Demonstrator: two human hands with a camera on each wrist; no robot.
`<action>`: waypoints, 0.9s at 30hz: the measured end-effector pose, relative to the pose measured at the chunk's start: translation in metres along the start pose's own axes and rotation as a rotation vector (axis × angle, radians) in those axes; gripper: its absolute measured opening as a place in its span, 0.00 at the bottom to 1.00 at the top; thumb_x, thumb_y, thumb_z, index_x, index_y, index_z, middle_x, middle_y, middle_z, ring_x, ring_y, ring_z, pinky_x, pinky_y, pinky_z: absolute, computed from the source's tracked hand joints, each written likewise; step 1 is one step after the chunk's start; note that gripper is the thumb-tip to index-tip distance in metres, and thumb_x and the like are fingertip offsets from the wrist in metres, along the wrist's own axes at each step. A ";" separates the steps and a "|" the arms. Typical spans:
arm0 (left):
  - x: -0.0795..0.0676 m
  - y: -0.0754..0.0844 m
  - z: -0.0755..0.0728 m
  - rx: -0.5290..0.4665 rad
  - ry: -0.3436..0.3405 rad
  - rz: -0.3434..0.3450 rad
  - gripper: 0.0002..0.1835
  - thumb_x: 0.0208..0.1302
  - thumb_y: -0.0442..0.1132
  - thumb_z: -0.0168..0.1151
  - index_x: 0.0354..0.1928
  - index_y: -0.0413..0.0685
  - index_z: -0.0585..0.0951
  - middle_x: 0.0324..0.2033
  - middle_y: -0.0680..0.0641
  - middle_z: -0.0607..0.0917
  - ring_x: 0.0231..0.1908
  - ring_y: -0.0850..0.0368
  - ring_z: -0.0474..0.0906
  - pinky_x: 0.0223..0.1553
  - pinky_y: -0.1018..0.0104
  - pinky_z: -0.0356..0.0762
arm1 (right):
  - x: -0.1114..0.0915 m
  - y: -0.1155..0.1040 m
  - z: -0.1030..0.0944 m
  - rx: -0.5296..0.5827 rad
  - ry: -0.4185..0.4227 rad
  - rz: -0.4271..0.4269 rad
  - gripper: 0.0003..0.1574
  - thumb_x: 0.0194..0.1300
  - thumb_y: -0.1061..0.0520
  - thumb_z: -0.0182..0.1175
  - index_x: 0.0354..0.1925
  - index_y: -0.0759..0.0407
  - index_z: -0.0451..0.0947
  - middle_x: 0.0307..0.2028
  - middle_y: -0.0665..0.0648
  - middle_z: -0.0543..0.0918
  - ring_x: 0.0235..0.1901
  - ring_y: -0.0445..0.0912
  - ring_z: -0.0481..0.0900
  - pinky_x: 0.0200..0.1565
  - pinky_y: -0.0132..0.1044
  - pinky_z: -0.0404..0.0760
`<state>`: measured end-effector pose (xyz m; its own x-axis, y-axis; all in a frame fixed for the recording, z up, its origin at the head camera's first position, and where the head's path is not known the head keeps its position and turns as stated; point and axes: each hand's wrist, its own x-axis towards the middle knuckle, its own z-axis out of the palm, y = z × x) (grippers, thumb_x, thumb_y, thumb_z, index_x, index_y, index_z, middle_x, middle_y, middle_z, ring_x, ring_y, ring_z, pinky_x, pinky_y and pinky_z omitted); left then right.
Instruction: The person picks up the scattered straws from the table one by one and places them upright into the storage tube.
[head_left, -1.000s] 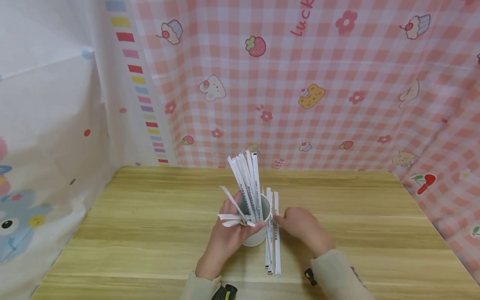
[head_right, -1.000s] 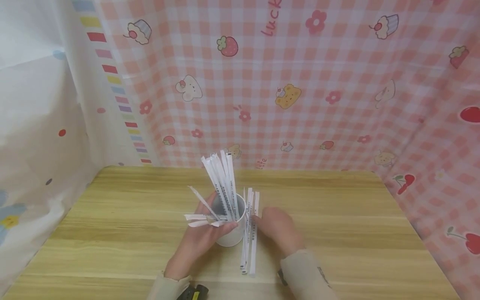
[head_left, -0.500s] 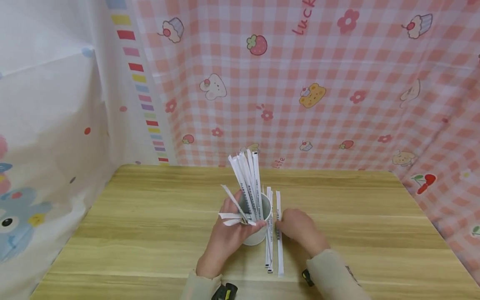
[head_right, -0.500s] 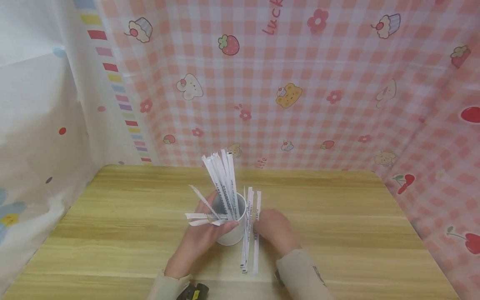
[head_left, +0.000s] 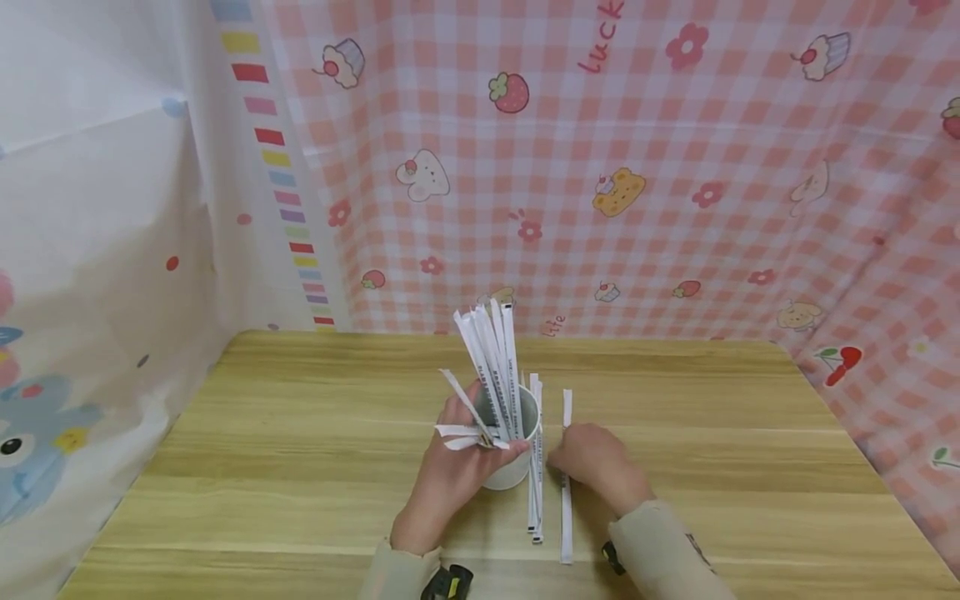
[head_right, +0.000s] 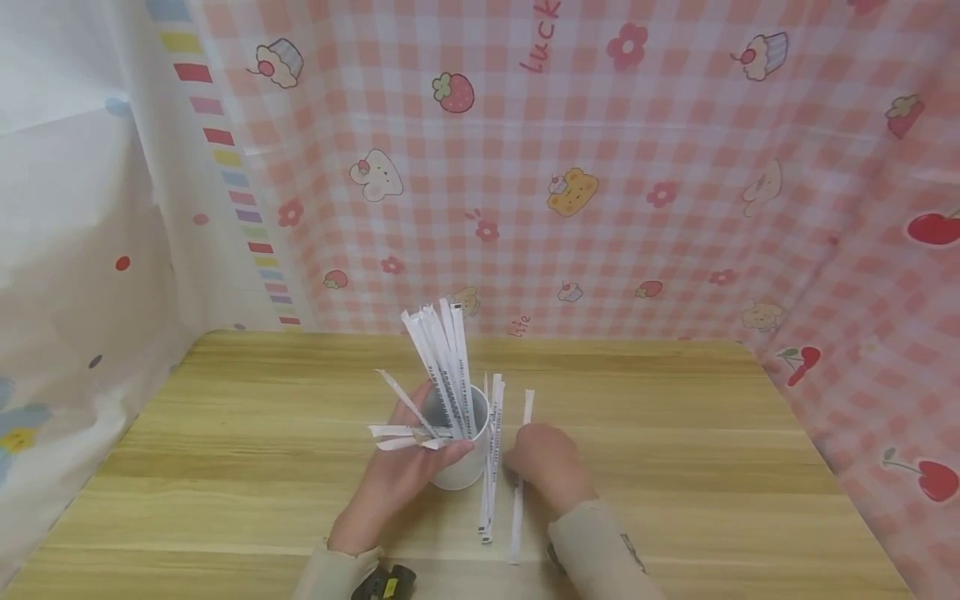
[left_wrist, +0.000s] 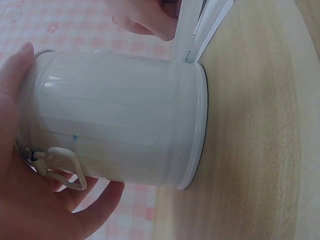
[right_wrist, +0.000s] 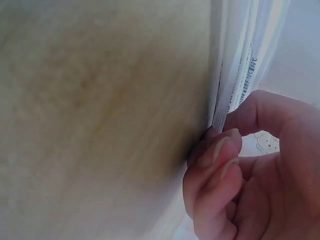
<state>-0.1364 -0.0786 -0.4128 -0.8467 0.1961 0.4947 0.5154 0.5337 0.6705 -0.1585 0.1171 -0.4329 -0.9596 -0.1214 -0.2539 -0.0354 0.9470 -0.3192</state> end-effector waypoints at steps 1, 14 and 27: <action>0.000 0.000 0.000 -0.002 0.000 0.000 0.45 0.40 0.58 0.69 0.61 0.52 0.64 0.51 0.51 0.71 0.52 0.55 0.64 0.50 0.56 0.66 | 0.000 0.000 0.000 0.004 -0.006 0.004 0.15 0.47 0.50 0.56 0.11 0.54 0.68 0.12 0.53 0.70 0.13 0.46 0.66 0.16 0.37 0.64; 0.001 0.003 0.000 -0.023 0.003 0.005 0.45 0.38 0.55 0.71 0.61 0.51 0.64 0.47 0.48 0.73 0.50 0.52 0.66 0.48 0.55 0.67 | -0.003 0.002 -0.021 0.070 0.014 0.012 0.15 0.50 0.48 0.56 0.16 0.56 0.70 0.15 0.53 0.71 0.15 0.45 0.66 0.17 0.36 0.64; 0.000 0.000 0.000 0.000 -0.003 -0.009 0.45 0.38 0.56 0.71 0.60 0.52 0.64 0.46 0.49 0.73 0.48 0.54 0.67 0.46 0.57 0.68 | -0.021 -0.020 -0.078 0.154 0.226 -0.125 0.10 0.56 0.51 0.50 0.25 0.56 0.70 0.16 0.52 0.70 0.16 0.44 0.66 0.18 0.35 0.64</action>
<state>-0.1370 -0.0784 -0.4132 -0.8516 0.1936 0.4871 0.5078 0.5351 0.6751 -0.1592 0.1241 -0.3495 -0.9888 -0.1493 0.0000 -0.1314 0.8704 -0.4745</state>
